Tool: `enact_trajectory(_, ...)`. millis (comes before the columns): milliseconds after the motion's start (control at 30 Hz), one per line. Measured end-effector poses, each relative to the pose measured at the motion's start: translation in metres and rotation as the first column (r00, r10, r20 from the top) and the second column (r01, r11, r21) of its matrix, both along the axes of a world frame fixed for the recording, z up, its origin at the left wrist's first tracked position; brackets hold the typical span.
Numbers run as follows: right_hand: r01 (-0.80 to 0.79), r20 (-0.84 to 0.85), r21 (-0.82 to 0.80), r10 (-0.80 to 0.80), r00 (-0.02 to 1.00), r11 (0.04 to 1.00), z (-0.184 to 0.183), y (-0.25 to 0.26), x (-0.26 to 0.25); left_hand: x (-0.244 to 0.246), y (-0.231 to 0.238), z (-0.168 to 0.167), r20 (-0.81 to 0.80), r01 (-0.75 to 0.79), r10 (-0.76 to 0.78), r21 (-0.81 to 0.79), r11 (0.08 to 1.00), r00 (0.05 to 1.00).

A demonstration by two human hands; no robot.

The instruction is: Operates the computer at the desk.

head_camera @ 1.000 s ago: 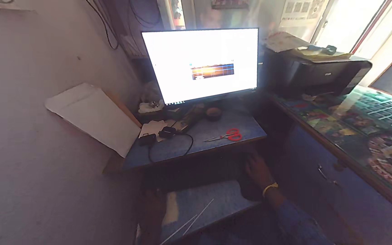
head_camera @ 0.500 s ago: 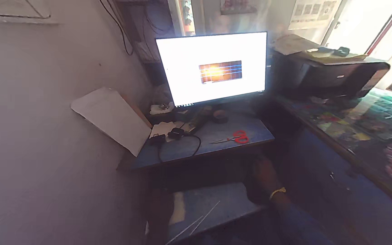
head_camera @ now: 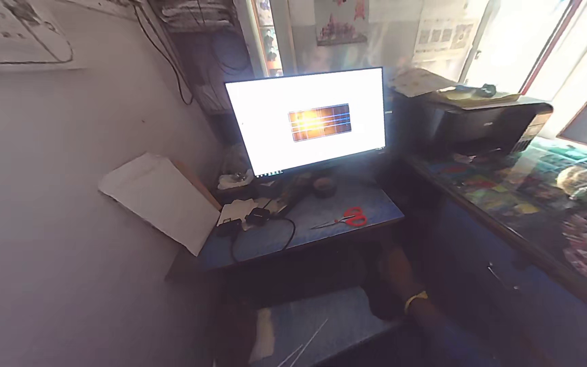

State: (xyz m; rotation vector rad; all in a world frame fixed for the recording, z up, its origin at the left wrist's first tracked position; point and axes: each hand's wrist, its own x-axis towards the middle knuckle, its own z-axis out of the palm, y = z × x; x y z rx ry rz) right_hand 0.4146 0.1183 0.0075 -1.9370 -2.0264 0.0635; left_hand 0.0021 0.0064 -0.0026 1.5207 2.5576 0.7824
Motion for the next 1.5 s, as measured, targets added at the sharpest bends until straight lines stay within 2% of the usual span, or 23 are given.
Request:
enact_trajectory(133, -0.032, 0.011, 0.018, 0.032, 0.999, 0.999, -0.006, 0.0, 0.003, -0.001, 0.001, -0.002, 0.058, -0.077, 0.084, -0.117, 0.99, 0.995)
enact_trajectory(300, -0.029, -0.008, 0.044, 0.03, 1.0, 0.999, -0.004, -0.006, 0.002, -0.004, 0.002, -0.009, 0.06, -0.08, 0.086, -0.09, 0.993, 0.994)
enact_trajectory(467, -0.027, 0.011, 0.127, 0.026, 1.0, 0.992, -0.013, -0.003, 0.002, -0.012, 0.004, -0.025, -0.022, -0.108, 0.107, -0.08, 0.991, 0.994)
enact_trajectory(667, -0.03, 0.045, 0.049, 0.028, 0.999, 0.998, -0.003, -0.008, 0.0, -0.003, 0.0, -0.012, 0.014, -0.129, 0.133, -0.153, 0.98, 0.991)
enact_trajectory(800, -0.029, 0.042, 0.061, 0.026, 0.999, 0.998, -0.001, -0.008, -0.001, -0.001, -0.001, -0.008, 0.042, -0.129, 0.138, -0.163, 0.978, 0.99)
enact_trajectory(1100, 0.002, 0.065, 0.047, -0.005, 0.998, 0.999, -0.001, -0.007, -0.002, -0.009, -0.001, -0.027, -0.001, -0.114, 0.115, -0.044, 0.992, 0.993)
enact_trajectory(1167, -0.004, 0.05, 0.044, 0.002, 0.999, 0.999, 0.0, -0.006, -0.003, -0.006, -0.003, -0.021, 0.003, -0.108, 0.108, -0.04, 0.993, 0.994)
enact_trajectory(1267, 0.006, 0.039, 0.019, -0.006, 0.999, 1.0, 0.029, -0.011, -0.019, 0.005, -0.015, 0.014, 0.033, -0.028, 0.031, -0.088, 0.996, 0.999)
enact_trajectory(1333, -0.007, 0.096, -0.013, 0.008, 0.995, 1.0, 0.049, -0.021, -0.029, 0.002, -0.013, 0.007, -0.007, -0.039, 0.039, -0.161, 0.986, 0.999)
enact_trajectory(1400, 0.021, 0.093, 0.012, -0.022, 0.995, 1.0, 0.03, -0.016, -0.021, 0.0, -0.009, 0.011, -0.037, -0.039, 0.031, -0.241, 0.97, 0.999)
enact_trajectory(1500, 0.035, 0.062, 0.114, -0.043, 0.997, 0.993, 0.003, -0.006, -0.006, -0.004, -0.004, -0.003, -0.053, -0.051, 0.045, -0.135, 0.99, 0.998)
